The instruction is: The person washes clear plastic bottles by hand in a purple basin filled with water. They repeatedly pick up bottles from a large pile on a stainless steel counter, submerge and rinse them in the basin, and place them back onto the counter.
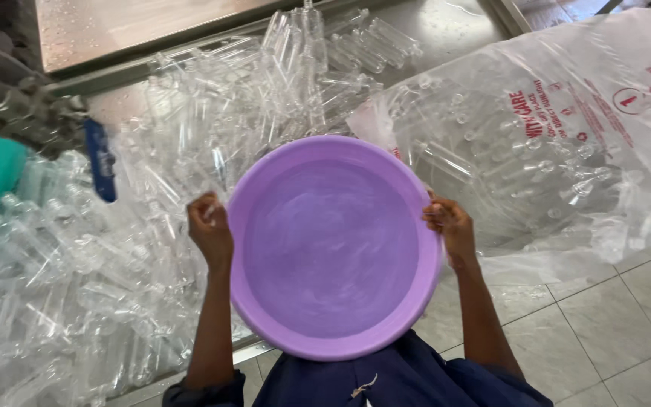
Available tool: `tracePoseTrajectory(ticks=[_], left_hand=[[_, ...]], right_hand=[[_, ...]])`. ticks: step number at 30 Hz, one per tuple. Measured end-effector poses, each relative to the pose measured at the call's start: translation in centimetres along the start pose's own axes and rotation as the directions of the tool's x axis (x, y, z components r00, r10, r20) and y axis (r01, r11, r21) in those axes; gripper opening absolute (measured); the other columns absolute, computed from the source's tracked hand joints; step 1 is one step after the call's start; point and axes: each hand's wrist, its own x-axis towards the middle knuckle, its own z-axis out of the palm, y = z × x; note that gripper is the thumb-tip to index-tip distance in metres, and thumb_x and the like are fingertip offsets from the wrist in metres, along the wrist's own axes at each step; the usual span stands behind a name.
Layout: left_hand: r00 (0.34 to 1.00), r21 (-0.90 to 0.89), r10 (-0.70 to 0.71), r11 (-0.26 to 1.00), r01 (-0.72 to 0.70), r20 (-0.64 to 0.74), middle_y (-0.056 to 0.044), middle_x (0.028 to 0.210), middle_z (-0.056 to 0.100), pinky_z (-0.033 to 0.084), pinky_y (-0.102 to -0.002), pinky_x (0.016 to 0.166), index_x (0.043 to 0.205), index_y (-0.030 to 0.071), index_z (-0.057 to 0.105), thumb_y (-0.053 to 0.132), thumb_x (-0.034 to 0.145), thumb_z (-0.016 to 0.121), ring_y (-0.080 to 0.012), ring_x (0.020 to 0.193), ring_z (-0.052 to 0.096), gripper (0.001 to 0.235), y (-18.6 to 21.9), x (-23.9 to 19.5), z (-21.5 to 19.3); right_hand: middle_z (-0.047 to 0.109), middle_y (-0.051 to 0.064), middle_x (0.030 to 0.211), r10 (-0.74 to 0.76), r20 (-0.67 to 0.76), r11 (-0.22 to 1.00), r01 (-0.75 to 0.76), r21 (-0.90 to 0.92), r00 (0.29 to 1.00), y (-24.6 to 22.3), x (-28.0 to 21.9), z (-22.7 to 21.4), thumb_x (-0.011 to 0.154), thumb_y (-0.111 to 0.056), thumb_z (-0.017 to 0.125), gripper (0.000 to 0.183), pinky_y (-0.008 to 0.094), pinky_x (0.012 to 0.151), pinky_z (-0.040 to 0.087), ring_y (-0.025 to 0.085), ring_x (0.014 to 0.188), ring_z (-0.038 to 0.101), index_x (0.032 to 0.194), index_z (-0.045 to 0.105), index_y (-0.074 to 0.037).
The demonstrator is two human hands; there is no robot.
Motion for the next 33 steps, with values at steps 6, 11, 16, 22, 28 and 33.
tracePoseTrajectory(ticks=[6,11,16,22,28,33], left_hand=[[0.796,0.018,-0.231,0.963,0.267,0.559,-0.011,0.103,0.084,0.064,-0.038,0.086,0.108,0.012,0.079,0.024,0.097,0.071,-0.0294,0.099,0.082,0.018,4.9,-13.0,9.9],[0.613,-0.131,-0.118,0.929,0.345,0.782,-0.015,0.11,0.082,0.067,-0.04,0.084,0.114,0.008,0.077,0.018,0.1,0.071,-0.0303,0.097,0.083,0.018,10.5,-19.2,20.4],[0.419,-0.166,0.033,0.944,0.287,0.908,-0.016,0.112,0.08,0.066,-0.039,0.087,0.135,0.006,0.07,0.016,0.104,0.069,-0.0298,0.1,0.081,0.033,13.3,-21.6,34.2],[0.338,-0.202,0.344,0.898,-0.391,0.876,-0.023,0.154,0.059,0.041,-0.059,0.125,0.163,0.01,0.049,0.014,0.102,0.065,-0.0457,0.149,0.053,0.064,16.4,-24.2,47.8],[0.049,-0.33,0.558,0.556,-0.763,0.828,-0.022,0.171,0.035,0.03,-0.071,0.124,0.149,0.023,0.065,0.049,0.083,0.09,-0.0535,0.162,0.022,0.076,16.6,-24.4,53.8],[0.059,-0.295,0.681,0.391,-0.872,0.73,-0.008,0.127,0.051,0.046,-0.056,0.105,0.13,0.034,0.068,0.057,0.081,0.086,-0.0424,0.136,0.048,0.056,12.4,-25.3,57.4]], right_hand=[[0.072,0.017,0.123,-0.447,-0.351,0.664,0.042,-0.746,0.823,4.6,12.2,-14.2,0.091,-0.025,0.092,0.055,0.049,0.086,0.062,0.036,0.109,0.075,0.139,0.069,-0.01],[0.052,0.01,0.13,-0.62,-0.578,0.715,0.079,-0.695,0.53,2.1,12.5,-16.7,0.088,-0.013,0.094,0.064,0.035,0.082,0.064,0.029,0.109,0.066,0.136,0.052,-0.015],[0.056,0.012,0.131,-0.681,-0.574,0.706,0.201,-0.679,0.455,-0.5,8.2,-17.0,0.091,-0.008,0.087,0.055,0.033,0.08,0.064,0.029,0.11,0.067,0.139,0.059,-0.007],[0.057,0.016,0.129,-0.737,-0.353,0.56,0.228,-0.796,0.577,-3.3,7.1,-21.2,0.085,-0.009,0.083,0.052,0.045,0.089,0.063,0.038,0.124,0.059,0.133,0.067,-0.002],[0.058,0.036,0.138,-0.674,-0.145,0.422,0.217,-0.88,0.724,-2.9,9.7,-21.4,0.082,-0.008,0.082,0.079,0.067,0.105,0.05,0.058,0.129,0.056,0.151,0.049,0.012],[0.061,0.032,0.138,-0.636,-0.368,0.526,0.032,-0.85,0.678,-1.8,9.2,-20.5,0.083,0.002,0.08,0.071,0.061,0.108,0.053,0.053,0.13,0.062,0.148,0.053,0.01]])
